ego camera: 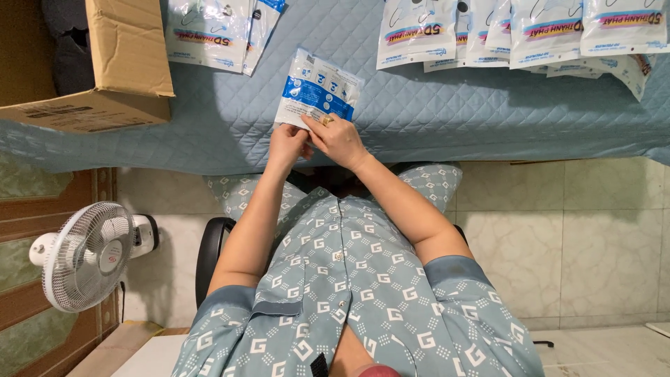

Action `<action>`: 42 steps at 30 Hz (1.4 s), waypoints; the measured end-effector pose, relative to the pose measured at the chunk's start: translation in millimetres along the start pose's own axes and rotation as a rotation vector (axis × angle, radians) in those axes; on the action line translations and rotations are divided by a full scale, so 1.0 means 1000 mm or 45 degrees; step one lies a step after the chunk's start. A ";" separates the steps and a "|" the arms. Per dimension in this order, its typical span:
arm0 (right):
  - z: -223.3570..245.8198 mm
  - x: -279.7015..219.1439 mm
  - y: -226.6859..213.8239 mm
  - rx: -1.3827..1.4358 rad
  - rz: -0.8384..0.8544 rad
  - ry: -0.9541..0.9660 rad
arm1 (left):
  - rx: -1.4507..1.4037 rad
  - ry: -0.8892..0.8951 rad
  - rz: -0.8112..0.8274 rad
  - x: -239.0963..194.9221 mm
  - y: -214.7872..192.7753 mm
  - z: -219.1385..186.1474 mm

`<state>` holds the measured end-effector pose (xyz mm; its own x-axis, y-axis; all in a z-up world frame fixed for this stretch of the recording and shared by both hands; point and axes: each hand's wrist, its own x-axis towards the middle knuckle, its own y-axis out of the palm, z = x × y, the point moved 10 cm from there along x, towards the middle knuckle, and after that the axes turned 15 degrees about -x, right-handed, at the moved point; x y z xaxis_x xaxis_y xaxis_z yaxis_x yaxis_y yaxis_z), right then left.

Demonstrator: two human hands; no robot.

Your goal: The person sits cross-legged on a chair and handles black face masks. They take a mask from a cardboard box, place it into a plastic package, and then put the packaged mask back into the box. The person also handles multiple packaged masks on the bed.

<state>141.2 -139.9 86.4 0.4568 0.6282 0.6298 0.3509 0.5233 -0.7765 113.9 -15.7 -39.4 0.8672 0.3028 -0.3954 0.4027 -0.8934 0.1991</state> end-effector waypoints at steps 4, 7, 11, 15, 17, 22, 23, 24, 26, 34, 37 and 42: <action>0.002 -0.010 0.014 0.023 0.002 0.052 | 0.171 0.064 -0.072 -0.020 -0.028 -0.036; 0.012 -0.011 0.033 0.017 0.387 0.073 | 0.409 0.165 -0.280 -0.029 -0.053 -0.063; 0.007 -0.020 0.055 -0.272 0.401 0.025 | 0.316 0.355 -0.147 -0.027 -0.041 -0.071; -0.019 -0.026 0.055 -0.216 0.197 0.029 | 0.213 0.534 -0.062 -0.023 -0.035 -0.075; -0.048 -0.021 0.044 -0.090 0.196 0.094 | 0.166 0.623 -0.056 -0.029 -0.028 -0.091; -0.128 0.015 -0.045 0.278 -0.079 0.456 | 0.265 0.855 -0.071 -0.038 -0.017 -0.124; -0.156 0.011 -0.062 0.425 -0.183 0.775 | 0.416 0.838 -0.028 -0.035 -0.008 -0.124; -0.179 0.004 -0.076 0.573 -0.291 1.093 | 0.569 0.822 0.014 -0.031 0.001 -0.125; -0.215 -0.010 -0.073 0.921 -0.530 1.235 | 0.716 0.860 0.073 -0.002 0.001 -0.094; -0.330 -0.115 0.009 1.616 -1.100 2.085 | 1.322 0.722 0.200 0.021 0.023 -0.042; -0.346 -0.147 0.040 1.712 -1.338 2.284 | 1.364 0.685 0.249 0.022 0.023 -0.038; -0.309 -0.122 0.016 1.810 -1.419 2.239 | 1.478 0.659 0.271 0.020 0.025 -0.036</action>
<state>344.1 -386.0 -8.8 0.7530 -0.4039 -0.5194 0.6566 0.5125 0.5534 151.9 -19.9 -10.4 0.9997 -0.0214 -0.0082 -0.0198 -0.6247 -0.7806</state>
